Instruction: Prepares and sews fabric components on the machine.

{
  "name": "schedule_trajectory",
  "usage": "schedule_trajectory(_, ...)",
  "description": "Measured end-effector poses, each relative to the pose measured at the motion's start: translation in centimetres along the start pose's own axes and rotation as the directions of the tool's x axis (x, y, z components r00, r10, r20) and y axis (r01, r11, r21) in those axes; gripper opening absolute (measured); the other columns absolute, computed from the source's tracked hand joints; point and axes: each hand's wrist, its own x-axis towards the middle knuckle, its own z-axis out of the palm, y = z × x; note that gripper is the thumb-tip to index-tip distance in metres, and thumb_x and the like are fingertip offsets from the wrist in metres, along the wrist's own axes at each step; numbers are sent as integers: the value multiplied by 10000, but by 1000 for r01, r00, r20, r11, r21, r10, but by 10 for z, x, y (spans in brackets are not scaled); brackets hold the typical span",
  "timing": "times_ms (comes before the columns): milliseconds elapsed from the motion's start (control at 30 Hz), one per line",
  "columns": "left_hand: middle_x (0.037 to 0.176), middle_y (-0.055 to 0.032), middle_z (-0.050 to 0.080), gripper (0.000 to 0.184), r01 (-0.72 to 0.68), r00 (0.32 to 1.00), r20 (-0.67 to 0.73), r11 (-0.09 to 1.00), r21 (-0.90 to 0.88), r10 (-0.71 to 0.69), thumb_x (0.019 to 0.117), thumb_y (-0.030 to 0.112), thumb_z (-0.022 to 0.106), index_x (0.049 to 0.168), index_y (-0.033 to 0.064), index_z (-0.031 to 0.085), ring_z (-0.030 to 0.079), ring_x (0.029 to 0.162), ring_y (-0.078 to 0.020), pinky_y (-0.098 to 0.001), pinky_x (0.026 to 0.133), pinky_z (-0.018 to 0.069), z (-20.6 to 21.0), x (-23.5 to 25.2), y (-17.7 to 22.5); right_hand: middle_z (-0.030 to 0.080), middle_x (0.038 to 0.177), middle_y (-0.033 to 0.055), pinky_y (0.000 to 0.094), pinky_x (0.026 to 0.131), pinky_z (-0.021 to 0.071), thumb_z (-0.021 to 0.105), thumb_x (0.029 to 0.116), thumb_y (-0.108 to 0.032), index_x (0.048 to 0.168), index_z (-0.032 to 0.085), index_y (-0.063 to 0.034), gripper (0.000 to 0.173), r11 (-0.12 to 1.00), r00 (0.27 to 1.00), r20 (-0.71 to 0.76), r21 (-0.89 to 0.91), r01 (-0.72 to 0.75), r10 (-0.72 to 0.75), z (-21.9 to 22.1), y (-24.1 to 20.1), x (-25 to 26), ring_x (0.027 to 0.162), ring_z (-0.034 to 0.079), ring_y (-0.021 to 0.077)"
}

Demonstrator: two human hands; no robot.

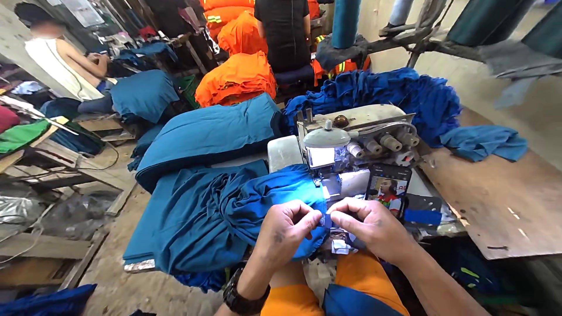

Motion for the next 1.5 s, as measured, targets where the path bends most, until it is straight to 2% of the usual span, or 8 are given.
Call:
schedule_trajectory(100,706,3,709,156,-10,999,-41,994,109,15,966,226,700,840,141,736,668,596,-106,-251,552,566,2,3,-3,663,999,-85,238,726,579,773,863,-388,1177,685,-250,354,980,999,3,-194,47,-48,-7,6,-3,859,649,46)
schedule_trajectory(233,720,140,627,167,-93,968,-155,854,511,198,937,339,685,801,249,718,590,663,-8,-250,597,502,12,13,-6,617,1046,-68,207,741,572,727,804,-189,1035,711,-210,232,807,940,-75,-538,241,-331,-5,16,1,935,619,15)
schedule_trajectory(333,861,66,630,179,-174,918,-125,666,725,377,924,312,679,796,198,730,600,876,-125,-370,772,493,17,29,-7,635,1029,-29,226,728,579,651,860,-192,951,748,-169,135,704,871,-133,-651,283,-473,-6,31,17,908,640,50)
schedule_trajectory(433,893,-1,639,195,-157,910,-111,580,799,399,917,289,669,779,160,719,609,932,-221,-445,770,482,17,45,-9,671,1087,40,377,872,569,645,884,-208,961,782,-147,169,642,856,-130,-720,265,-500,-5,40,32,1052,649,193)
schedule_trajectory(600,885,2,627,216,-121,924,-123,583,803,361,934,298,637,777,167,707,601,950,-222,-450,789,470,13,58,-12,675,1056,31,420,828,550,657,890,-234,931,792,-166,157,640,847,-177,-735,226,-502,-1,44,47,1009,642,224)
schedule_trajectory(1367,836,56,665,258,-123,889,-166,570,812,427,934,337,586,767,186,713,636,870,-147,-439,820,466,15,71,-33,696,956,-58,363,795,550,610,897,-277,857,776,-210,184,634,804,-258,-751,183,-537,8,62,61,953,647,155)
schedule_trajectory(1433,870,63,673,247,-128,892,-156,568,813,425,945,357,594,816,196,730,638,900,-141,-434,834,468,14,69,-34,699,1012,-25,372,815,562,613,903,-256,883,784,-198,181,653,797,-286,-738,172,-533,11,61,55,985,652,174)
schedule_trajectory(1500,1016,41,706,247,-179,878,-125,560,809,461,971,384,609,1005,195,763,656,1015,-159,-462,896,503,9,58,-34,688,1105,58,347,851,587,628,935,-239,988,779,-150,183,716,767,-364,-677,173,-529,20,62,34,1018,668,175)
